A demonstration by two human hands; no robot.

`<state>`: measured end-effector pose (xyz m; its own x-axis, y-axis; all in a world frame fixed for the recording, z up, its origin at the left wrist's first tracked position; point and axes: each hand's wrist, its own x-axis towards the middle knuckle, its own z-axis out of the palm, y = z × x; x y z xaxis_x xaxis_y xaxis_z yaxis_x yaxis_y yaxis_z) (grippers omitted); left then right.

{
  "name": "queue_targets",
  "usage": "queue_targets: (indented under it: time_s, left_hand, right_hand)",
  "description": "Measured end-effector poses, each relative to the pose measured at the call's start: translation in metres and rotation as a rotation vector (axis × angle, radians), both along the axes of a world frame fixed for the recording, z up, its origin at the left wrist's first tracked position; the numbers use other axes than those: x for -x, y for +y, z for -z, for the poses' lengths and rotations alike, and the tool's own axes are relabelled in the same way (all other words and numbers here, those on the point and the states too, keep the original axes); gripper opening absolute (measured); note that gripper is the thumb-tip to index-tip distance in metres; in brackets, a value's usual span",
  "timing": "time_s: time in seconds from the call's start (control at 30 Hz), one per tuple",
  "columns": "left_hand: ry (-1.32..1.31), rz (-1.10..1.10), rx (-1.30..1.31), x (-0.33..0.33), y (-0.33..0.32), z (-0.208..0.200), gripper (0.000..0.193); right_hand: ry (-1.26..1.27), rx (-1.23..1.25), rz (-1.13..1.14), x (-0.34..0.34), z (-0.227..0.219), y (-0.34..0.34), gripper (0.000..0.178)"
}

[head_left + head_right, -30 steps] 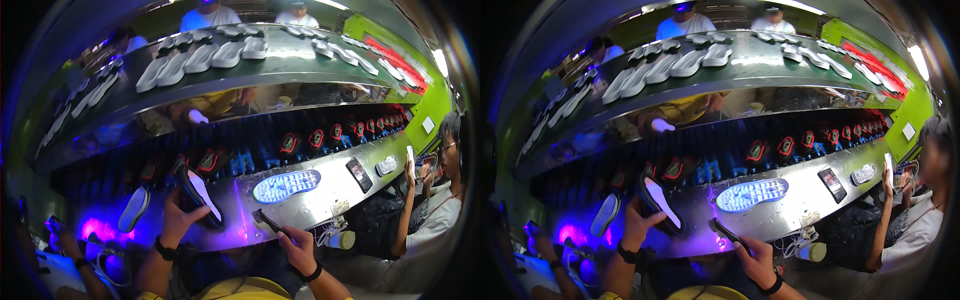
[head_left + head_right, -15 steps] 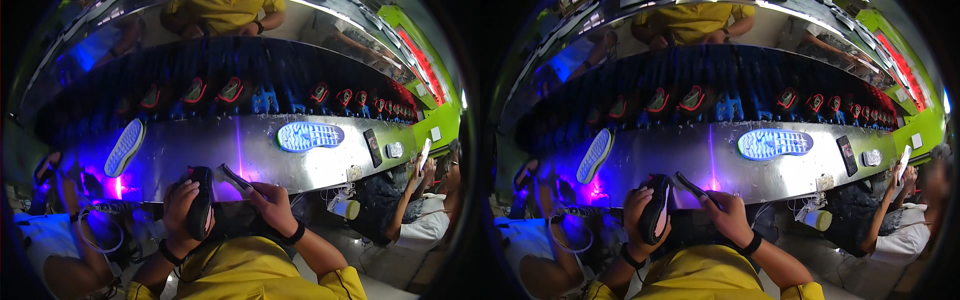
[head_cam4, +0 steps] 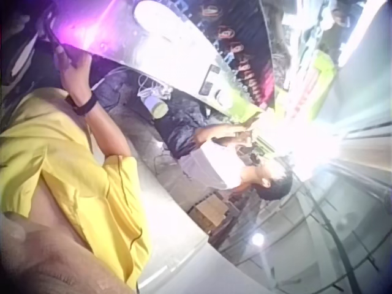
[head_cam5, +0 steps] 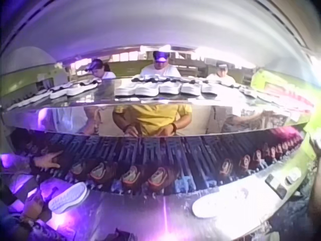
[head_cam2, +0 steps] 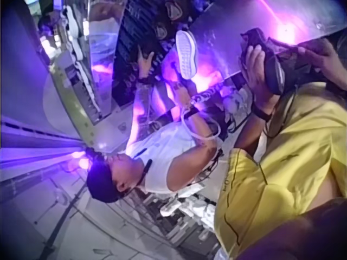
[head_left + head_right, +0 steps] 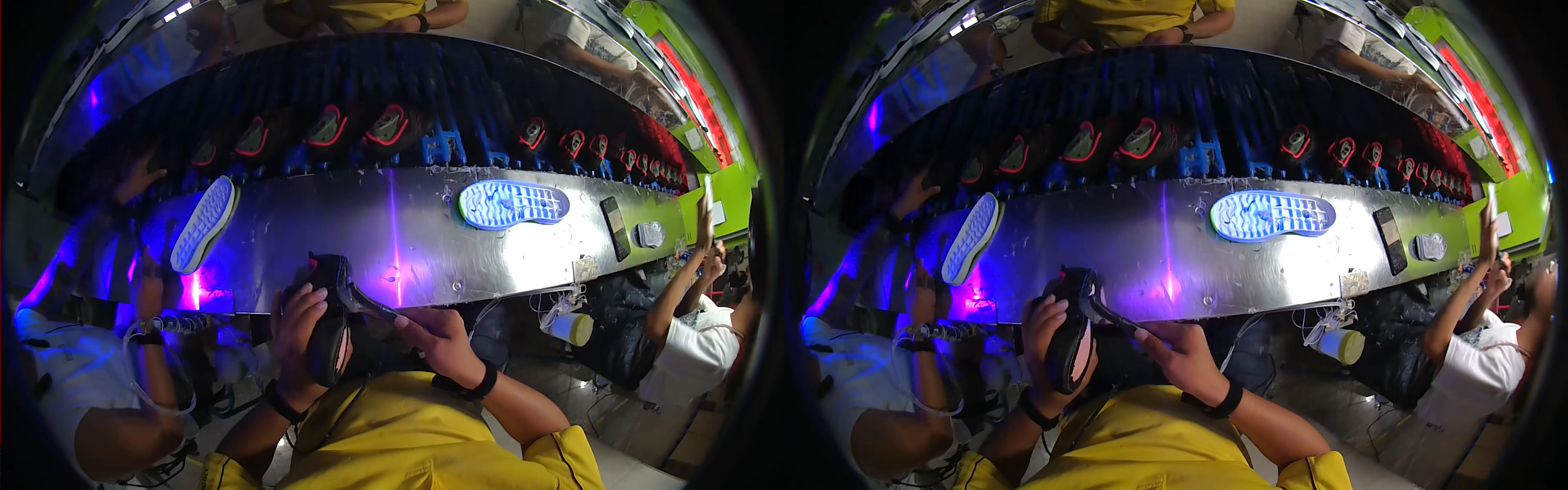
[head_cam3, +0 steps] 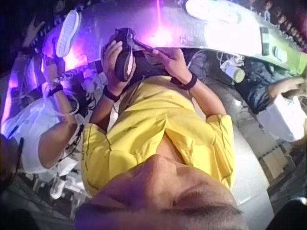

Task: The recorder is applying a liquid adhesive/glue to the seams and soles of athletic shoes using a small brush at a manufacturing station.

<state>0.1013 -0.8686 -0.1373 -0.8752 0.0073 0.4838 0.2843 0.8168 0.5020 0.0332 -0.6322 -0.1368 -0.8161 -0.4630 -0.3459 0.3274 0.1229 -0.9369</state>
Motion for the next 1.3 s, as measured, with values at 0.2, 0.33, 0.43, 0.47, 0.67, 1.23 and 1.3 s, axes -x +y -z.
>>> queue_targets:
  time_s: [0.2,0.33,0.43,0.47,0.67,1.23,1.3]
  left_hand:
    - [-0.041,-0.021,0.018,0.002,0.009,-0.009,0.059]
    - [-0.049,-0.037,0.041,0.006,0.016,-0.018,0.062]
    - [-0.054,-0.050,0.055,0.009,0.021,-0.024,0.068]
    - [-0.057,-0.053,0.057,0.011,0.023,-0.026,0.070]
    - [-0.085,-0.123,0.045,0.022,0.037,-0.037,0.072]
    - [-0.196,-0.115,0.115,0.073,0.038,-0.070,0.077]
    - [-0.193,-0.094,0.095,0.079,0.031,-0.071,0.078]
  right_hand:
    - [-0.052,0.008,-0.036,-0.007,-0.020,0.019,0.026]
    - [0.062,0.034,0.042,-0.020,-0.017,0.022,0.025]
    - [0.083,0.082,0.067,-0.023,-0.020,0.025,0.024]
    - [0.085,0.098,0.070,-0.024,-0.021,0.026,0.024]
    - [0.235,0.114,0.087,-0.027,-0.023,0.032,0.022]
    - [0.771,-0.317,0.102,0.023,-0.088,0.037,0.020]
    - [0.859,-0.339,0.085,0.032,-0.089,0.033,0.020]
